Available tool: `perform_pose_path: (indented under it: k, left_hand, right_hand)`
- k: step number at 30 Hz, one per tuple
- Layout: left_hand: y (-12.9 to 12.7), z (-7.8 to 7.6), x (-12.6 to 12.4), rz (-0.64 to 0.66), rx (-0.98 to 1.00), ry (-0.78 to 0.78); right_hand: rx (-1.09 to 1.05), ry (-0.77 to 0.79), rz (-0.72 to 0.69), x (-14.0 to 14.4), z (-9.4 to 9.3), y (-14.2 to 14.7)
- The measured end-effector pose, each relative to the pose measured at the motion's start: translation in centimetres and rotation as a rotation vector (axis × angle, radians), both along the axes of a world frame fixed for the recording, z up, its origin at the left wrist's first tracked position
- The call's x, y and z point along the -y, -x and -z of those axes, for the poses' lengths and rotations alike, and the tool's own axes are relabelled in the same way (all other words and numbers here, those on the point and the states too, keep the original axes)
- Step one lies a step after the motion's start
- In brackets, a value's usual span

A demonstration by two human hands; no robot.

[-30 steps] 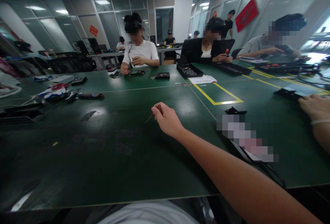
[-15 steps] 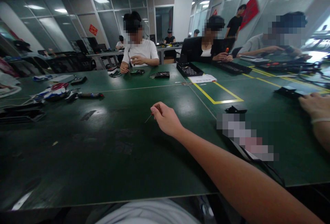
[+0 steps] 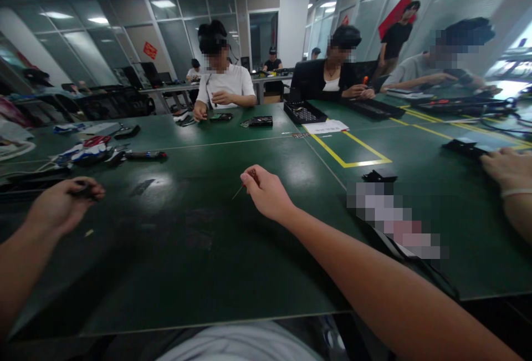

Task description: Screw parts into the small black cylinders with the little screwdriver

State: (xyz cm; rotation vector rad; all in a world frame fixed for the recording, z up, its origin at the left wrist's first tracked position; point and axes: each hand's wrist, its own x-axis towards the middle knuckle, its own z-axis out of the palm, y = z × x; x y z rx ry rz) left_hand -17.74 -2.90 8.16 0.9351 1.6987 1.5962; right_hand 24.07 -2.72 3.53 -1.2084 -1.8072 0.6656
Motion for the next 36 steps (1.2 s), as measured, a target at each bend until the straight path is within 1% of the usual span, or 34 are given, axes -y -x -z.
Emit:
perform_pose_path:
  k: [1,3,4,6,9,12,15,18,20,23,25,27,29,32,36]
  left_hand:
    - [-2.0,0.4,-0.5,0.07,0.066,0.008]
    - [-6.5,1.1,-1.2,0.285,0.143,-0.015]
    - [-8.8,1.3,-1.4,0.441,0.192,-0.013]
    - [-13.0,1.6,-1.6,0.598,0.296,0.001]
    - [-17.6,2.3,-1.7,0.771,0.369,0.015]
    - [-20.3,3.5,-1.7,0.859,0.336,0.012]
    - [-21.3,5.1,-1.5,0.918,0.263,0.014]
    - [-21.2,6.3,-1.3,0.955,0.223,-0.022]
    - [-20.8,6.7,-1.2,0.974,0.16,-0.067]
    - [-20.2,6.9,-1.1,1.015,-0.063,-0.101]
    - [-20.0,6.9,-1.1,0.998,-0.252,-0.107]
    - [-19.9,7.1,-1.1,0.934,-0.427,-0.111]
    - [-20.0,7.3,-1.2,0.878,-0.553,-0.11]
    - [-20.0,7.7,-1.4,0.865,-0.604,-0.117]
    - [-20.0,7.9,-1.5,0.875,-0.614,-0.133]
  right_hand:
    - [-0.003,-0.001,0.001,0.1,-0.1,0.0]
    - [-0.005,-0.006,0.001,0.2,-0.2,-0.1]
    - [-0.005,-0.009,0.0,0.2,-0.3,-0.2]
    - [-0.003,-0.012,0.0,0.3,-0.4,-0.3]
    - [0.004,-0.022,0.013,0.3,-0.4,-0.3]
    - [-0.015,-0.033,0.051,0.3,-0.3,-0.3]
    - [-0.072,-0.03,0.11,0.3,-0.3,-0.3]
    - [-0.12,-0.045,0.164,0.4,-0.3,-0.3]
    - [-0.152,-0.079,0.182,0.5,-0.4,-0.3]
    - [-0.233,-0.152,0.184,1.0,-0.6,-0.1]
    - [-0.281,-0.179,0.15,1.3,-0.7,-0.1]
    - [-0.301,-0.184,0.072,1.7,-0.7,0.1]
    - [-0.289,-0.175,-0.015,2.0,-0.6,0.2]
    - [-0.213,-0.152,-0.07,2.1,-0.3,0.4]
    - [-0.126,-0.138,-0.033,1.9,0.0,0.6]
